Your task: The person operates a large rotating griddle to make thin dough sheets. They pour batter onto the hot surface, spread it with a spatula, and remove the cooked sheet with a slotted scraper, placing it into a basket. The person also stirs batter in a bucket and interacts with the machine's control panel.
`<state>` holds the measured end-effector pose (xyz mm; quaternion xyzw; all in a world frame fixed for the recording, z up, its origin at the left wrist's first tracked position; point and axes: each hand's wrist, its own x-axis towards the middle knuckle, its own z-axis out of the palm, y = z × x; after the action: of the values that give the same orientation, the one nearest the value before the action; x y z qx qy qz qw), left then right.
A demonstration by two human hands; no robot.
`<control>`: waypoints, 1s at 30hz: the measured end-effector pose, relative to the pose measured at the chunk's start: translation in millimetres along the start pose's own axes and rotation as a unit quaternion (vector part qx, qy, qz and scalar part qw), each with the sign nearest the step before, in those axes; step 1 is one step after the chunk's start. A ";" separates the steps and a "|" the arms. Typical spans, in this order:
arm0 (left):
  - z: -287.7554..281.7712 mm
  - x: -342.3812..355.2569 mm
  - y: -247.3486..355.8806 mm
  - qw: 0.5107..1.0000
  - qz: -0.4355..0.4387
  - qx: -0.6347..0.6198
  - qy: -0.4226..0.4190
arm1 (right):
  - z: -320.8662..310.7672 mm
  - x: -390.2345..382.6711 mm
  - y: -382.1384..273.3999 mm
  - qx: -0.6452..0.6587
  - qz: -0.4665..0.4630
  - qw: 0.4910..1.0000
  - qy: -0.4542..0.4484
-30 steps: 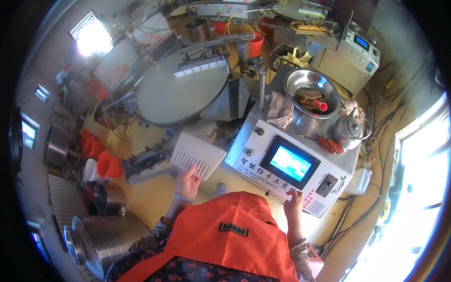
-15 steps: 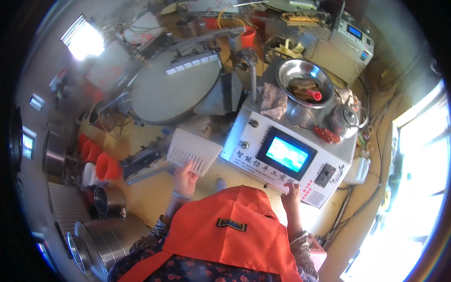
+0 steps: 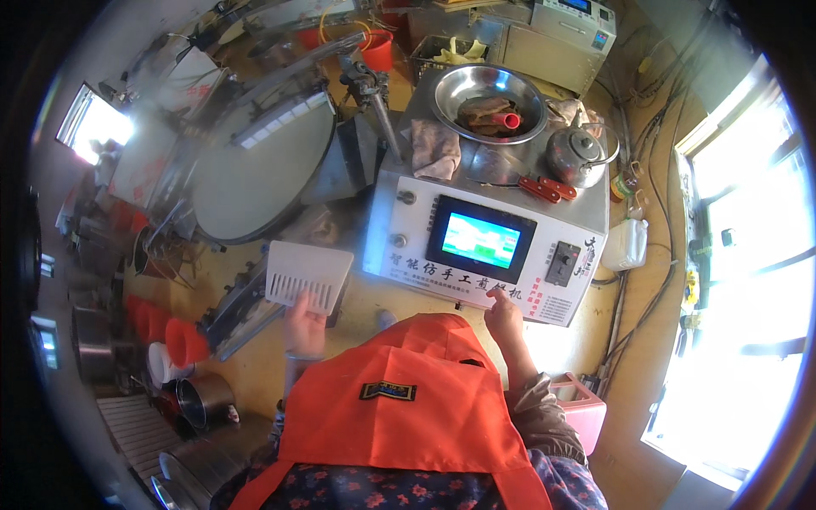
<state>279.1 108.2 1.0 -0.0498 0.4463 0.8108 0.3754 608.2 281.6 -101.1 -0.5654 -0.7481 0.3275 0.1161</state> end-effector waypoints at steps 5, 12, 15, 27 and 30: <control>0.4 0.2 0.7 1.000 0.004 -0.007 -0.012 | 0.0 0.8 -2.4 0.015 0.008 1.000 -0.001; 1.1 1.0 0.3 1.000 -0.001 -0.010 -0.014 | -5.0 1.8 -10.0 0.037 0.007 0.999 -0.001; 1.9 0.4 -0.1 1.000 0.000 -0.009 -0.014 | -1.9 5.2 -7.4 0.024 -0.013 0.999 0.019; 3.8 -0.5 -0.2 1.000 0.012 -0.017 0.001 | 13.5 17.3 9.3 0.025 0.010 1.000 -0.002; 0.9 0.4 -1.8 1.000 0.015 -0.025 -0.001 | 17.0 18.8 13.7 0.009 -0.011 1.000 0.005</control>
<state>280.2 109.6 0.1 -0.0517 0.4263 0.8271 0.3626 603.2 294.9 -126.1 -0.5579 -0.7505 0.3300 0.1287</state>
